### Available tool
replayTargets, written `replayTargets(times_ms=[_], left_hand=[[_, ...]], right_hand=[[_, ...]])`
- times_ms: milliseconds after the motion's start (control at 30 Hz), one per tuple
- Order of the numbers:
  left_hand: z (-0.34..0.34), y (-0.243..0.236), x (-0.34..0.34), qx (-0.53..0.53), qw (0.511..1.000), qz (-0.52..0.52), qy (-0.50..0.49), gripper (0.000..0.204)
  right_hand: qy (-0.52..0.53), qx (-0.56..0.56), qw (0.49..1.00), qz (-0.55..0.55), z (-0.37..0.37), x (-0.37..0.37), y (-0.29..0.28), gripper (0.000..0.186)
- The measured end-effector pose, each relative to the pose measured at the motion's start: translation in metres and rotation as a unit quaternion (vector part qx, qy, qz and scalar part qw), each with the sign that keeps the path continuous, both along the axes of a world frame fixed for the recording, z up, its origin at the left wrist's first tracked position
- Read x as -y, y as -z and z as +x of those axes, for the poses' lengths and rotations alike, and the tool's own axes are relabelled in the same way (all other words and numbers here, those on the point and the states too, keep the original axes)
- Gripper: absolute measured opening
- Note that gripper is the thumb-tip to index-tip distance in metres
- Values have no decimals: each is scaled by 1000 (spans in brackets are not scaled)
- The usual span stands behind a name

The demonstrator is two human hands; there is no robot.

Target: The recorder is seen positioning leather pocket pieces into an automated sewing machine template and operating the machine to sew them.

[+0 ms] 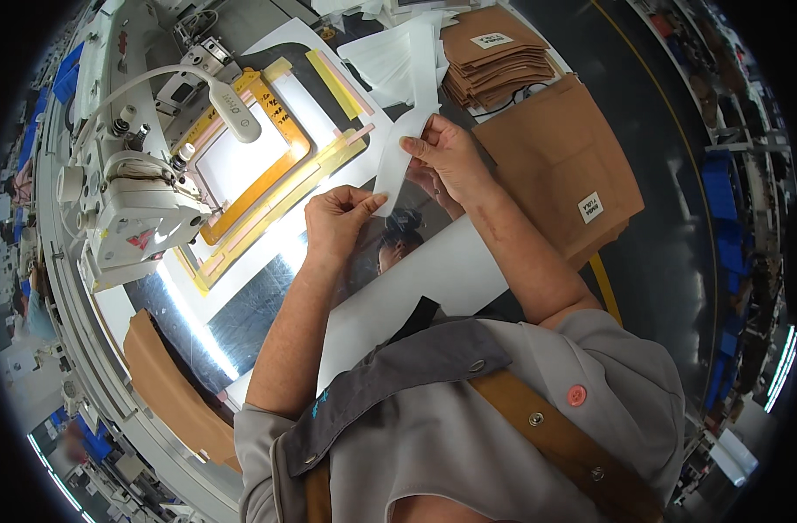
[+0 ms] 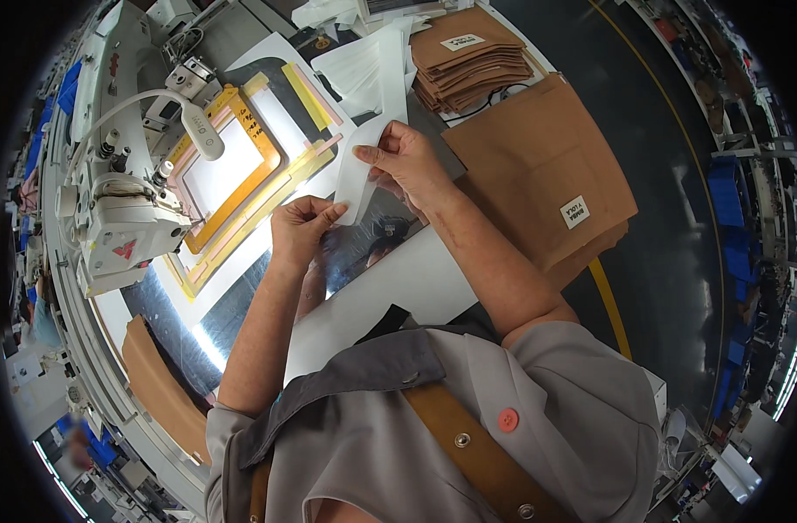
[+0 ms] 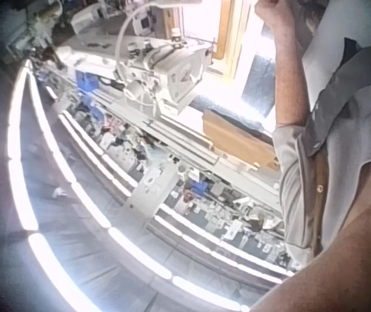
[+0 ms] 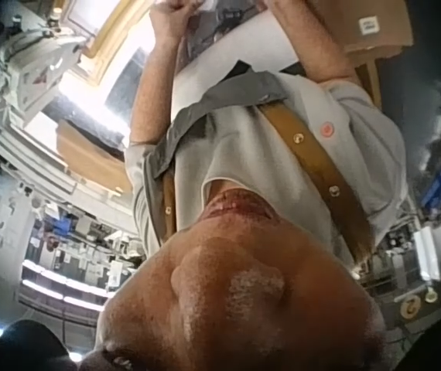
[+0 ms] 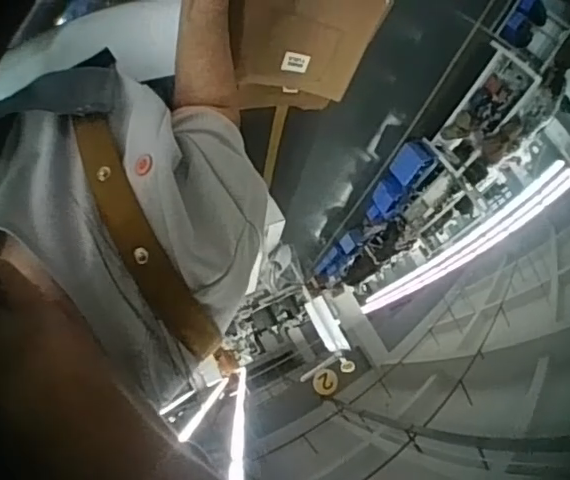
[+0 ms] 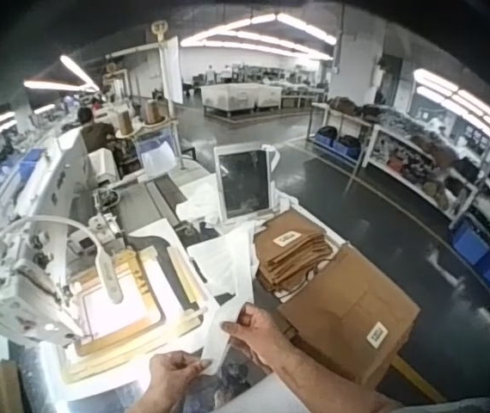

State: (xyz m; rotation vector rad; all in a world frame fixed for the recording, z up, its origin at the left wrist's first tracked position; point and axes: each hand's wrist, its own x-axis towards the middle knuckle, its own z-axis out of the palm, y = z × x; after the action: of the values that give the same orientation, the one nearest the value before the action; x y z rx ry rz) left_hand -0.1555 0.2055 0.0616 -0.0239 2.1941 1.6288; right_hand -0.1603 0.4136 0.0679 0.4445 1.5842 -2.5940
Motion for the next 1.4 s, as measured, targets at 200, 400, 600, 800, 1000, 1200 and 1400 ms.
replayTargets(times_ms=[200,400,600,800,1000,1200,1400], left_hand=[[2,-1,0,-7,998,-55,18,22],[-8,13,12,79,993,65,52,24],[-7,10,16,127,986,79,69,26],[-11,7,18,145,982,64,100,21],[-10,3,18,156,983,18,100,19],[-9,9,22,127,987,-19,95,16],[-3,-14,23,15,979,-121,165,26]], right_hand=[[-22,4,999,28,-1,-11,16,15],[-21,-14,991,130,0,-19,15,17],[-62,-20,986,156,5,-25,27,12],[-80,-32,988,129,7,-26,35,17],[-51,-37,983,170,6,-29,34,22],[15,-38,978,204,6,-49,35,21],[36,-48,987,150,16,-64,20,19]])
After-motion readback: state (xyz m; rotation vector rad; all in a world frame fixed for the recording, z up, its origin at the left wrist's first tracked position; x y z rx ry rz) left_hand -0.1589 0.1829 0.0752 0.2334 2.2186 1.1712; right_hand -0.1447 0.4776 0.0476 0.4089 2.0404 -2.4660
